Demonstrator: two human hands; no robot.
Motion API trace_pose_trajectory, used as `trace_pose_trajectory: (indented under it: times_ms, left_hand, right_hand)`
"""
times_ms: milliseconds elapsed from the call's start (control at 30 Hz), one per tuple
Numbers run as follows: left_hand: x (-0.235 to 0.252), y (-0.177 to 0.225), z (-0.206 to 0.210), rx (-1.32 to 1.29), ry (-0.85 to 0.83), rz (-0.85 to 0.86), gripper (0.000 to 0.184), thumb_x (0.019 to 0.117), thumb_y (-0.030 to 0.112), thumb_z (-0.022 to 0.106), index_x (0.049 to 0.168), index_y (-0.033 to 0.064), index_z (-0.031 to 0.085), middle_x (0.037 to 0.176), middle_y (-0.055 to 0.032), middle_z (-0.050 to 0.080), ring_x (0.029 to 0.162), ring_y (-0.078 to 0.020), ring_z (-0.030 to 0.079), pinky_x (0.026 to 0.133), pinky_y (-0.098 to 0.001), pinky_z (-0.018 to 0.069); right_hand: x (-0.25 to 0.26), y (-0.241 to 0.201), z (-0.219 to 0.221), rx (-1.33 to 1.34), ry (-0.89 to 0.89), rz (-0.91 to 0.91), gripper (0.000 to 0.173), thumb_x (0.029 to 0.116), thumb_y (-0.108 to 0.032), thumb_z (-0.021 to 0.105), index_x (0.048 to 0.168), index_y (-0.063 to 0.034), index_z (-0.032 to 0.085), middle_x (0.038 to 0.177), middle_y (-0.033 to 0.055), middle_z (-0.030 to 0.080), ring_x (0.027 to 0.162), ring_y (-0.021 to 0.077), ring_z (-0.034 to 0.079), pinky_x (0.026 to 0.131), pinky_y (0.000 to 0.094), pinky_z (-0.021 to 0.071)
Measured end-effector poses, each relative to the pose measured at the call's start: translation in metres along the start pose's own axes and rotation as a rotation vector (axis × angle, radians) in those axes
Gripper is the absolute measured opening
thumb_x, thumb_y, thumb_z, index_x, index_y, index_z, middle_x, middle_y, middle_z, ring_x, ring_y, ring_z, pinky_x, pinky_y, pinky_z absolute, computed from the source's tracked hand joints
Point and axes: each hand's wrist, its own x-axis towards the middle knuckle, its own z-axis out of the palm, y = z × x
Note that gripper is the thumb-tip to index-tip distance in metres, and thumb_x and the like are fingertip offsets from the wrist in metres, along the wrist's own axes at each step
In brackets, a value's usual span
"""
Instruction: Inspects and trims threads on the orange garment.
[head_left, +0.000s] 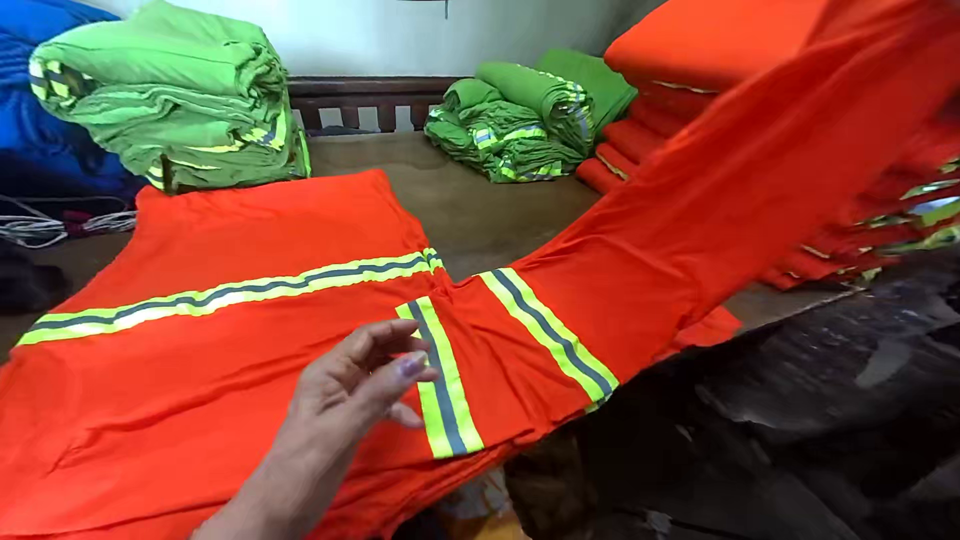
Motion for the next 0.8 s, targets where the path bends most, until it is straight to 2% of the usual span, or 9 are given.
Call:
trace_pose_trajectory:
  times_ms: [67,133,200,233,367,500,600,667,800]
  left_hand:
    - [-0.022,0.013,-0.011,-0.301,-0.039,-0.109,0.06,0.1018,0.057,0.051,0.138,0.0103,0.062,0.125,-0.0166,0.068,0.107,-0.0286,0.071,0.075,-0.0431,0.0636]
    - [-0.046,0.017,-0.02,-0.512,-0.021,-0.171,0.078,0.0959,0.073,0.045,0.141,0.0109,0.06,0.128,-0.0189,0.067,0.113,-0.0321,0.069,0.083,-0.0492,0.0623]
    - [-0.073,0.016,-0.024,-0.596,0.134,-0.224,0.08,0.0928,0.077,0.043,0.133,0.0128,0.067,0.119,-0.0159,0.071,0.108,-0.0282,0.071,0.087,-0.0486,0.061]
    - [-0.086,0.011,-0.028,-0.583,0.176,-0.25,0.081,0.0961,0.076,0.037,0.137,0.0123,0.065,0.12,-0.016,0.07,0.11,-0.0267,0.07,0.091,-0.0472,0.0589]
    - [-0.114,0.002,-0.031,-0.506,0.306,-0.342,0.058,0.1098,0.04,0.021,0.136,0.0071,0.061,0.116,-0.0099,0.073,0.108,-0.0215,0.071,0.093,-0.0427,0.0582]
    - [-0.118,-0.015,-0.027,-0.461,0.333,-0.293,0.035,0.1002,0.001,0.049,0.133,-0.0055,0.06,0.115,-0.0169,0.072,0.099,-0.0224,0.073,0.088,-0.0399,0.061]
    - [-0.114,-0.032,-0.018,-0.226,0.324,-0.155,0.03,0.0888,-0.005,0.069,0.119,-0.0049,0.07,0.107,-0.0149,0.074,0.093,-0.0175,0.072,0.084,-0.0312,0.0612]
    - [-0.109,-0.039,-0.009,-0.153,0.316,-0.057,0.027,0.0836,-0.008,0.074,0.11,-0.0054,0.072,0.1,-0.0151,0.074,0.089,-0.0186,0.073,0.082,-0.0313,0.0624]
    - [-0.105,-0.046,0.0,-0.186,0.27,0.009,0.033,0.0797,-0.011,0.077,0.111,-0.0082,0.069,0.104,-0.016,0.073,0.087,-0.0196,0.074,0.08,-0.0318,0.0641]
  right_hand:
    - [-0.03,-0.063,0.079,0.152,-0.151,-0.065,0.008,0.1001,-0.017,0.065,0.101,-0.0162,0.072,0.085,-0.0104,0.071,0.067,-0.003,0.062,0.058,0.0132,0.052]
    - [-0.078,-0.117,0.163,0.107,-0.196,-0.169,0.012,0.0909,-0.02,0.074,0.1,-0.0185,0.067,0.087,-0.0128,0.068,0.075,-0.0025,0.066,0.063,0.0125,0.0576]
    - [-0.115,-0.128,0.208,0.054,-0.409,-0.246,0.021,0.0859,-0.029,0.076,0.101,-0.0193,0.066,0.085,-0.0133,0.064,0.073,-0.0021,0.062,0.059,0.014,0.0533]
    - [-0.127,-0.128,0.225,0.1,-0.496,-0.235,0.018,0.0861,-0.027,0.077,0.099,-0.0188,0.069,0.083,-0.0131,0.065,0.07,-0.0019,0.062,0.057,0.0145,0.0541]
    - [-0.186,-0.1,0.27,0.306,-0.555,0.109,0.009,0.0937,-0.021,0.072,0.093,-0.0126,0.069,0.074,-0.0081,0.064,0.062,-0.0026,0.058,0.056,0.0139,0.0484]
    - [-0.236,-0.081,0.3,0.414,-0.467,0.359,0.013,0.0901,-0.014,0.076,0.097,-0.0058,0.069,0.079,-0.0044,0.067,0.063,-0.0005,0.059,0.054,0.0153,0.049]
    - [-0.255,-0.079,0.31,0.437,-0.384,0.419,0.029,0.0828,-0.02,0.084,0.1,-0.0051,0.066,0.075,-0.0056,0.062,0.058,-0.0012,0.052,0.049,0.0145,0.0431]
    - [-0.263,-0.079,0.311,0.372,-0.341,0.398,0.039,0.0775,-0.021,0.089,0.104,-0.0038,0.066,0.075,-0.0051,0.063,0.056,-0.0017,0.049,0.047,0.0143,0.0396]
    - [-0.268,-0.076,0.303,0.406,-0.335,0.441,0.038,0.0749,-0.007,0.086,0.107,-0.002,0.066,0.08,-0.0036,0.068,0.06,-0.0007,0.056,0.049,0.0148,0.0456]
